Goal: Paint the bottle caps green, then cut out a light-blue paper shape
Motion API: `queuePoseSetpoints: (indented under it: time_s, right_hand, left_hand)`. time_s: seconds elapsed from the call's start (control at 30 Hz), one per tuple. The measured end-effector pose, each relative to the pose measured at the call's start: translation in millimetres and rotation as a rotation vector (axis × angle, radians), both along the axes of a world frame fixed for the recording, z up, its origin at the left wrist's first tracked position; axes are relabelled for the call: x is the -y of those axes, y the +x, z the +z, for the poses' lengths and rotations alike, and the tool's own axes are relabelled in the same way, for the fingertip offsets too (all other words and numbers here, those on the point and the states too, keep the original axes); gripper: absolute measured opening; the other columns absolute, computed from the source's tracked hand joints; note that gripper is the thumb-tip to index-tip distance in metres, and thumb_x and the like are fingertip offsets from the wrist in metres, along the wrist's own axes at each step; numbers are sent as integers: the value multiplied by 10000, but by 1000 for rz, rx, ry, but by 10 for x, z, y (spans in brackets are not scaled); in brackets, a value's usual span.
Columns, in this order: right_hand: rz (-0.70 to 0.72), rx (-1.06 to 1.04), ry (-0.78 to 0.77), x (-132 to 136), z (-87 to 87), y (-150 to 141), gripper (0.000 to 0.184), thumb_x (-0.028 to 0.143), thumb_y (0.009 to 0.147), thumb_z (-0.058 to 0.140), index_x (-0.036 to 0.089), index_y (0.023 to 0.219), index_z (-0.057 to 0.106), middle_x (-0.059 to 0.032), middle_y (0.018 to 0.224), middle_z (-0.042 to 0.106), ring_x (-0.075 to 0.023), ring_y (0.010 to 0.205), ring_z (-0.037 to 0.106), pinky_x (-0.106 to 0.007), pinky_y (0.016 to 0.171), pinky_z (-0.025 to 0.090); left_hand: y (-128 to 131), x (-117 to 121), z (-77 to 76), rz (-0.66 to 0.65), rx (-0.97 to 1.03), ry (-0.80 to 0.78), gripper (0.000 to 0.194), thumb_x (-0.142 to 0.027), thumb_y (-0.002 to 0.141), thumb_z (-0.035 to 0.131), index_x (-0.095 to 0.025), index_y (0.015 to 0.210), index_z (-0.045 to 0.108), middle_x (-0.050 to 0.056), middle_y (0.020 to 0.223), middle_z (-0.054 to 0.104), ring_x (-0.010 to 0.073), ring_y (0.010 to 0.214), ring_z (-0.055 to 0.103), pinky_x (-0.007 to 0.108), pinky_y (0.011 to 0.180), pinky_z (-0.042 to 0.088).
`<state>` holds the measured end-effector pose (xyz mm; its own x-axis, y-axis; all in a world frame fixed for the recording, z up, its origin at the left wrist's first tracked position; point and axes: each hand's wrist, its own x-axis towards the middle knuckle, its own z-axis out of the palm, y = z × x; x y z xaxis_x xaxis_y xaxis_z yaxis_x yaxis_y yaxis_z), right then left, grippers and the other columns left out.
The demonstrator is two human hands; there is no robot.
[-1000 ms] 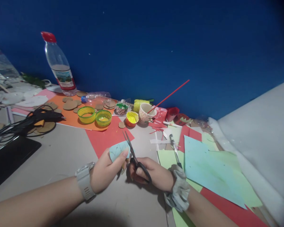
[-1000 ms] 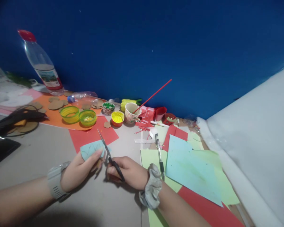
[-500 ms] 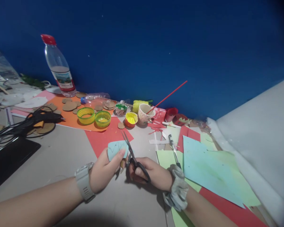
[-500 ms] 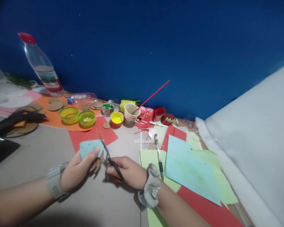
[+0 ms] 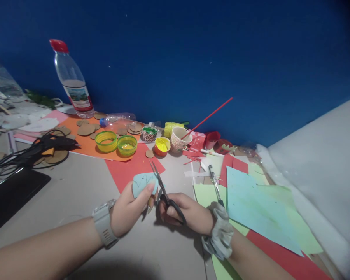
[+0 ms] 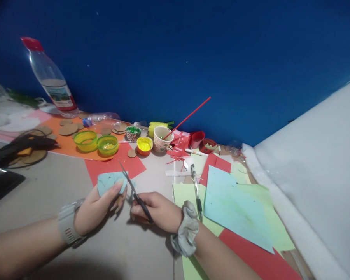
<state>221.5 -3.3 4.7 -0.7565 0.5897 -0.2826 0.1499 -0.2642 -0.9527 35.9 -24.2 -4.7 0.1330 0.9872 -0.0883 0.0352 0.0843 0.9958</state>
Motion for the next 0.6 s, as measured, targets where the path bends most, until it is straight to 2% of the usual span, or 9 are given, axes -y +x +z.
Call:
queuePoseSetpoints:
  time_s: [0.37, 0.6]
  right_hand:
    - [17, 6, 44, -7, -26, 28, 580, 705, 768, 562, 127, 739, 531, 45, 581, 446, -60, 494, 357, -201, 470, 297]
    - [8, 2, 18, 2, 1, 6, 572, 701, 767, 569, 131, 745, 522, 52, 568, 435, -56, 479, 345, -198, 461, 294]
  left_hand:
    - [8, 6, 41, 3, 5, -17, 521, -634, 835, 477, -190, 563, 466, -38, 488, 420, 94, 450, 401, 231, 468, 373]
    - [9, -3, 21, -1, 0, -22, 522, -636, 841, 471, -191, 570, 465, -37, 493, 429, 97, 456, 410, 236, 472, 371]
